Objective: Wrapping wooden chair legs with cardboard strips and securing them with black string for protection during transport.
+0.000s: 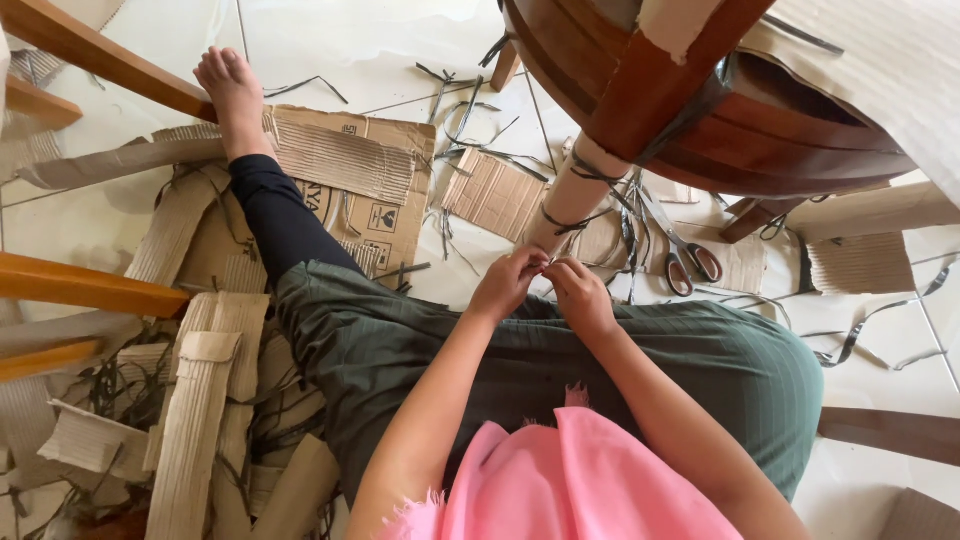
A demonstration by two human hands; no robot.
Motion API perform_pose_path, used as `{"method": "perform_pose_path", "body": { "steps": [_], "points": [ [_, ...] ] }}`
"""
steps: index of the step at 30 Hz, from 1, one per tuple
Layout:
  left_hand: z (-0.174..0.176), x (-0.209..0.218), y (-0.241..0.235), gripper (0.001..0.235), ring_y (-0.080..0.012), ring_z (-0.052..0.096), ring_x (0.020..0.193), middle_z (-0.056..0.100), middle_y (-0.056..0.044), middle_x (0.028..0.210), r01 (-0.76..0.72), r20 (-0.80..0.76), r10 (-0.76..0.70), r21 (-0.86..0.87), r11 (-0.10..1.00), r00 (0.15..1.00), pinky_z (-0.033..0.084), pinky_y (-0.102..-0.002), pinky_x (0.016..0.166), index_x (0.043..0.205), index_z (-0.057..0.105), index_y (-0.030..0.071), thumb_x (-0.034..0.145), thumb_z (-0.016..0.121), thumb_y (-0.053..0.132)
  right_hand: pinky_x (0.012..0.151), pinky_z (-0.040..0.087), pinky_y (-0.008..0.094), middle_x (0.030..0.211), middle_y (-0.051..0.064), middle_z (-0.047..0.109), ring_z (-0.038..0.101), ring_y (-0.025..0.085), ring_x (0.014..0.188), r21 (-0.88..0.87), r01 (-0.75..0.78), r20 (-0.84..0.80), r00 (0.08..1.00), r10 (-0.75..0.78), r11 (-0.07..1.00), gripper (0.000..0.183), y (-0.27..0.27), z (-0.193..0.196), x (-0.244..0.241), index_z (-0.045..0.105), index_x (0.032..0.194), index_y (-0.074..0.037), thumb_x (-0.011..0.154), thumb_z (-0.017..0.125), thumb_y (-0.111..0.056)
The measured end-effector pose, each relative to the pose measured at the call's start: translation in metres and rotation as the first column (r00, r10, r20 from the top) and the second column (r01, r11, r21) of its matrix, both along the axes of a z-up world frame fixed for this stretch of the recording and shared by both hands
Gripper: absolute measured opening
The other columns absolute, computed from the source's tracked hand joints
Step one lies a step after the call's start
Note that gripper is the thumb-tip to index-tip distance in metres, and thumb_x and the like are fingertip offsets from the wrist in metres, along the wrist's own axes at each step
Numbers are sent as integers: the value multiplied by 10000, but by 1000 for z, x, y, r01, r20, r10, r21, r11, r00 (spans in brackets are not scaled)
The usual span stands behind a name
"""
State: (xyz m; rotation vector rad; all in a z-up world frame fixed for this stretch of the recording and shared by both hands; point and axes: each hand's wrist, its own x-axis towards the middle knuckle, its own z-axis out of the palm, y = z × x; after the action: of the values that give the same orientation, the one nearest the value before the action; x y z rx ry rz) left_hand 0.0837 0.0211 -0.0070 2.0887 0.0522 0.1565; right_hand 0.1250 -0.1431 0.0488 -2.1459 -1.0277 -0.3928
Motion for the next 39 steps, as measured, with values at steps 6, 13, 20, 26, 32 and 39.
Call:
{"method": "perform_pose_path", "body": {
  "steps": [6,13,20,26,32,39],
  "points": [
    [11,-4,-5,203,-297,735,988,771,-14,1019,-152,-139,149,-18,988,979,580,-443,914,1214,590,348,1014,622,365,636,571,344,811,75,667,687,291,729,-23,-127,171,977,129,992,137,0,-6,13,730,928,-78,942,653,35],
    [33,-3,-8,218,-428,718,852,734,-139,958,-151,-88,164,137,979,983,586,-565,793,1265,479,303,1052,521,296,624,539,424,936,16,637,653,298,737,-170,0,155,988,27,985,103,6,-33,6,714,933,-141,883,663,-67],
    [42,-7,-11,213,-364,734,851,700,-94,1016,-288,76,278,234,929,958,604,-481,745,1195,548,188,1008,624,253,637,509,542,894,136,597,638,463,727,-230,126,-254,949,-185,965,57,4,-46,-3,670,944,-70,924,667,-123],
    [-14,-20,-28,404,-337,702,1098,743,-93,1089,-354,-453,213,-252,901,865,556,-463,957,1189,712,176,971,663,514,805,564,487,915,63,727,715,367,929,-169,162,-608,759,-232,972,51,-6,-73,8,763,958,-205,911,744,-204],
    [-1,-17,-19,136,-229,741,831,728,26,685,-215,-256,195,-54,975,947,574,-381,839,962,776,276,947,650,227,760,589,379,807,15,741,750,244,787,-82,206,-626,751,-211,975,124,-9,-55,8,794,943,-219,859,787,-128],
    [-9,-9,13,279,-196,707,782,688,50,688,-215,-33,215,-14,976,976,562,-336,826,923,752,221,899,606,-16,806,551,436,775,-1,734,722,301,828,-56,242,-495,835,-238,969,192,-14,-59,39,746,881,-232,879,690,-48]
  ]
}}
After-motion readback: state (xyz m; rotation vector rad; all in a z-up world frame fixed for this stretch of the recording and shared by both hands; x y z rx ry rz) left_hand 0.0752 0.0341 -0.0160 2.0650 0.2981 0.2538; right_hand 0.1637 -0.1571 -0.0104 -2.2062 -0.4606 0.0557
